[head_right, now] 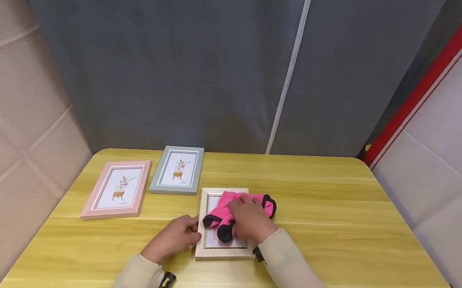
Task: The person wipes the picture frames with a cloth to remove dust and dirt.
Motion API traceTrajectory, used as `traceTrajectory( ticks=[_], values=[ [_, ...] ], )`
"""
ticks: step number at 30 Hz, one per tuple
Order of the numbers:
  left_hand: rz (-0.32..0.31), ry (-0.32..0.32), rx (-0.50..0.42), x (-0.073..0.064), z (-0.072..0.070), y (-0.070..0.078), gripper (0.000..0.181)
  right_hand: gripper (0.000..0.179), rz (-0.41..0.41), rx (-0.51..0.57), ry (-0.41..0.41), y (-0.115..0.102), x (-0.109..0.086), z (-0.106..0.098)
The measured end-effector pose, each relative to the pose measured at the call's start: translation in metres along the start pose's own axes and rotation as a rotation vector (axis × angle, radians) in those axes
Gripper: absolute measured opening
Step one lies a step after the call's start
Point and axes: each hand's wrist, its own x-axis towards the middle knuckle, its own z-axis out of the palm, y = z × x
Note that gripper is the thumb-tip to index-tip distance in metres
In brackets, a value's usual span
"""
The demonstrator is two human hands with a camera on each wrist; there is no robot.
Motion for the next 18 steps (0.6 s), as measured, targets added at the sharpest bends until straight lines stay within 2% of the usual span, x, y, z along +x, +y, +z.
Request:
traceTrajectory(
  ticks=[1,3,5,6,10,13,16,18],
  values=[
    [0.004,-0.005,-0.003,0.000,0.000,0.000,0.020,0.044,-0.014,0.036,0.009,0.003,-0.001,0.000],
    [0.016,-0.026,-0.015,-0.001,-0.001,-0.001,0.028,0.043,-0.059,0.123,0.048,0.010,-0.005,0.000],
    [0.025,-0.046,-0.028,-0.001,-0.001,-0.002,0.037,0.039,-0.129,0.206,0.089,0.011,-0.014,-0.001],
    [0.021,-0.062,-0.039,-0.001,-0.001,-0.004,0.033,0.038,-0.173,0.233,0.100,0.010,-0.020,-0.002],
    [-0.002,-0.098,-0.095,0.000,-0.002,-0.008,0.028,0.032,-0.326,0.316,0.065,-0.007,-0.045,-0.006],
    [-0.011,-0.102,-0.116,0.000,-0.003,-0.010,0.018,0.025,-0.394,0.271,0.001,-0.023,-0.056,-0.004],
    [-0.008,-0.103,-0.113,0.000,-0.003,-0.011,0.008,0.019,-0.394,0.168,-0.028,-0.035,-0.057,0.001],
    [-0.011,-0.105,-0.119,0.000,-0.003,-0.012,0.009,0.018,-0.381,0.097,-0.024,-0.039,-0.054,0.004]
  ],
)
